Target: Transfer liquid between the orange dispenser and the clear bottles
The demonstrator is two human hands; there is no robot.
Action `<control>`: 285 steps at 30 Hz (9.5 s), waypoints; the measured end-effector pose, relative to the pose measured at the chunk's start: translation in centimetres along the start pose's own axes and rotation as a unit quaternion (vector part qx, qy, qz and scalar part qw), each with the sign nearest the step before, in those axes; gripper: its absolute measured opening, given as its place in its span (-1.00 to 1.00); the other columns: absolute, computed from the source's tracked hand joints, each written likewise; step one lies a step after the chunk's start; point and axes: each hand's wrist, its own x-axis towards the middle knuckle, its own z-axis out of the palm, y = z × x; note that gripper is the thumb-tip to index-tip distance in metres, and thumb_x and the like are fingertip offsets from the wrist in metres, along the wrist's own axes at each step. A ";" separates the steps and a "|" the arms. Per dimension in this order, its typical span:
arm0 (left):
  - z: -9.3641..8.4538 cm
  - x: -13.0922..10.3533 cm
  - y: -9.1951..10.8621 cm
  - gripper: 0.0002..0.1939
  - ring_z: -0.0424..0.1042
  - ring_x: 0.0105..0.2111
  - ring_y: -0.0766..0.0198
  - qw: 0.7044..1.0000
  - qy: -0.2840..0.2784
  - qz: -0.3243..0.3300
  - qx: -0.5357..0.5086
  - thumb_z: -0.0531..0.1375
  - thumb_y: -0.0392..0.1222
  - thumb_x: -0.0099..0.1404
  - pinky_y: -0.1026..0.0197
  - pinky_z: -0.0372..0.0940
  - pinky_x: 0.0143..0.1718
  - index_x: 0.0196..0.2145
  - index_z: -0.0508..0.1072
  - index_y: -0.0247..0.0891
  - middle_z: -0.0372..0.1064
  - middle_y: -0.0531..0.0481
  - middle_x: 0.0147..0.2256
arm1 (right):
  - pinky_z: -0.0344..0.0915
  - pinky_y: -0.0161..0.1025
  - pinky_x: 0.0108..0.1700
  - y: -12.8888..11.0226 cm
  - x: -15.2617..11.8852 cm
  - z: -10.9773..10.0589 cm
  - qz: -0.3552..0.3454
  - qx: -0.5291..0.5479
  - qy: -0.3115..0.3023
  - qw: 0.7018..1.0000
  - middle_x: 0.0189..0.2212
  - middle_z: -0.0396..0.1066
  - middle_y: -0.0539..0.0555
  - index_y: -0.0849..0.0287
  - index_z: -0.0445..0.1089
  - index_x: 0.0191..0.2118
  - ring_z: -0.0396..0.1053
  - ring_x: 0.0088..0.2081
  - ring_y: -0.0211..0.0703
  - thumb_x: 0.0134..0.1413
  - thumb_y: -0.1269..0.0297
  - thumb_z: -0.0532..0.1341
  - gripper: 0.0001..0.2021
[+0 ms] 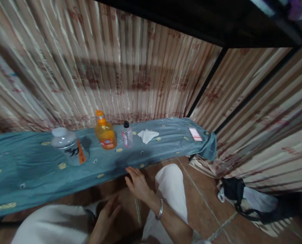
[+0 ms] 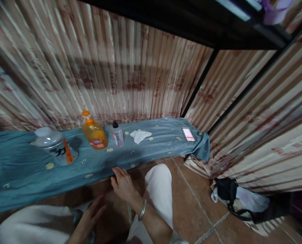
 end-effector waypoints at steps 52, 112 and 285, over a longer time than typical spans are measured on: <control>-9.8 21.0 11.6 -0.11 0.56 -0.05 0.01 0.968 0.152 0.157 -0.124 0.57 -0.03 -0.19 -0.04 0.45 0.04 0.05 0.29 -0.17 0.50 -0.06 -0.05 | 0.31 -0.32 -0.28 -5.0 24.5 -1.6 -0.025 0.156 -0.110 0.981 -0.40 0.45 -0.05 0.14 0.41 -0.29 0.39 -0.35 -0.24 0.18 -0.12 0.24 -0.63; -9.2 20.6 10.9 0.08 0.44 0.20 -0.17 0.963 0.179 0.157 -0.125 0.60 0.02 -0.19 -0.21 0.34 0.25 0.22 0.22 -0.20 0.42 -0.23 0.13 | 0.33 -0.19 -0.14 -7.0 26.0 -4.4 -0.075 -0.023 -0.135 0.988 -0.36 0.51 0.01 0.18 0.51 -0.15 0.46 -0.27 -0.07 0.02 0.10 0.35 -0.68; -9.2 21.4 10.6 0.11 0.46 0.19 -0.15 0.957 0.244 0.143 -0.067 0.58 0.01 -0.17 -0.20 0.34 0.26 0.28 0.19 -0.13 0.41 -0.18 0.14 | 0.42 -0.10 -0.04 8.1 23.1 -2.2 0.252 -0.060 0.093 0.961 -0.06 0.59 0.30 0.20 0.36 0.09 0.55 0.02 0.15 0.09 0.02 0.33 -0.48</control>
